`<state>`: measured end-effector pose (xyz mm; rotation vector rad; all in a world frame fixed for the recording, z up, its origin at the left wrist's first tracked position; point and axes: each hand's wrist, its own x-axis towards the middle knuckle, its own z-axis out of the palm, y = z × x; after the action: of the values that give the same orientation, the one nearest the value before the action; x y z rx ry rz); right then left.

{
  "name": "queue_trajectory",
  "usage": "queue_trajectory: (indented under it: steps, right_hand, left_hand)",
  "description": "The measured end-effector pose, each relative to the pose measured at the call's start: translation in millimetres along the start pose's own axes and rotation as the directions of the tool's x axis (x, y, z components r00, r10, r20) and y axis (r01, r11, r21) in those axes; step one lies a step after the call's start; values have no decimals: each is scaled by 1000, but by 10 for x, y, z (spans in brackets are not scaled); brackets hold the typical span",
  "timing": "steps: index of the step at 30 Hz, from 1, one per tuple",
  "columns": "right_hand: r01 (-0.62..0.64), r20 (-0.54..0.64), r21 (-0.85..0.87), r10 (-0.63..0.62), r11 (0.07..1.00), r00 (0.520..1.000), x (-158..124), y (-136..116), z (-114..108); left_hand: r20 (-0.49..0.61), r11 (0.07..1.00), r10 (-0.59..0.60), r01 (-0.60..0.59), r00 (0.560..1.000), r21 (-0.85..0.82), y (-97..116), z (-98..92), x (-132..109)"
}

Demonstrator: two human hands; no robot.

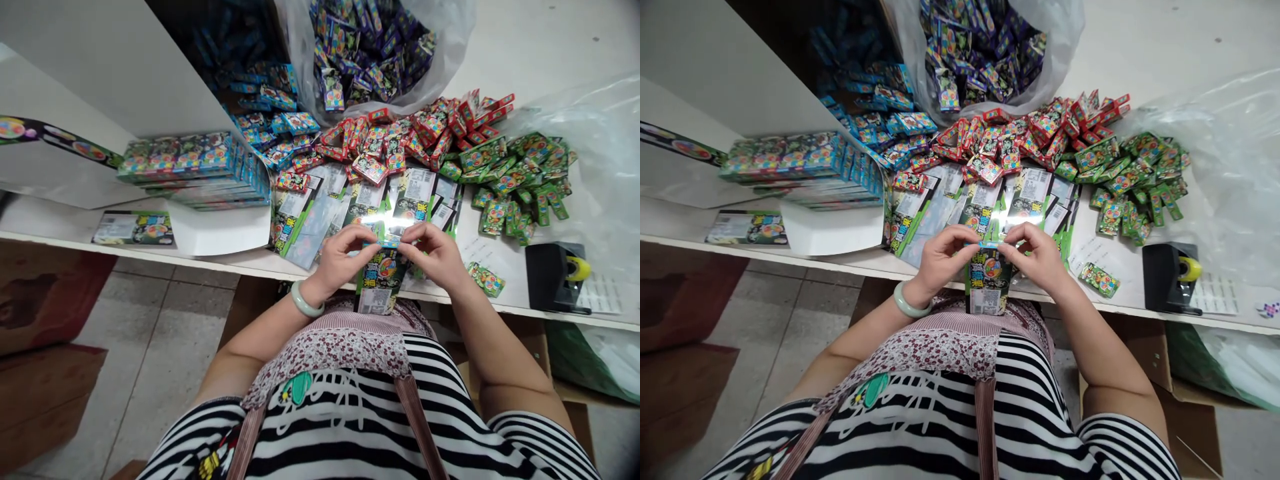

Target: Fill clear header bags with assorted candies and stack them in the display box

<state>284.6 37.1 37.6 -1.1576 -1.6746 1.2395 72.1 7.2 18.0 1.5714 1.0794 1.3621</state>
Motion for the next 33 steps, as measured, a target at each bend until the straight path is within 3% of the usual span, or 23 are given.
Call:
queue_trajectory:
  steps: [6, 10, 15, 20, 24, 28, 33]
  right_hand:
    - [-231, 138, 193, 207, 954, 969, 147, -137, 10]
    - [-265, 173, 208, 232, 942, 957, 153, -154, 5]
    - [-171, 182, 92, 152, 981, 971, 74, -151, -37]
    - [23, 125, -27, -19, 999, 992, -86, -106, -38]
    - [171, 2, -161, -173, 972, 985, -226, 17, 48]
    - [267, -35, -269, -286, 925, 957, -286, 148, 148]
    - [289, -52, -285, -315, 914, 948, -304, 172, 212]
  left_hand:
    - [49, 973, -203, 207, 978, -100, 128, 8, 164]
    - [60, 956, -258, 264, 964, -129, 117, -18, 164]
    - [165, 975, -162, 184, 973, -127, 88, -97, 142]
    - [277, 998, -28, 41, 960, -43, 101, -201, 103]
    - [245, 999, 43, -48, 969, 18, 32, -189, -16]
    - [133, 998, 1, -11, 991, 70, -46, -105, -111]
    - [175, 989, 64, -86, 982, 119, -55, -94, -66]
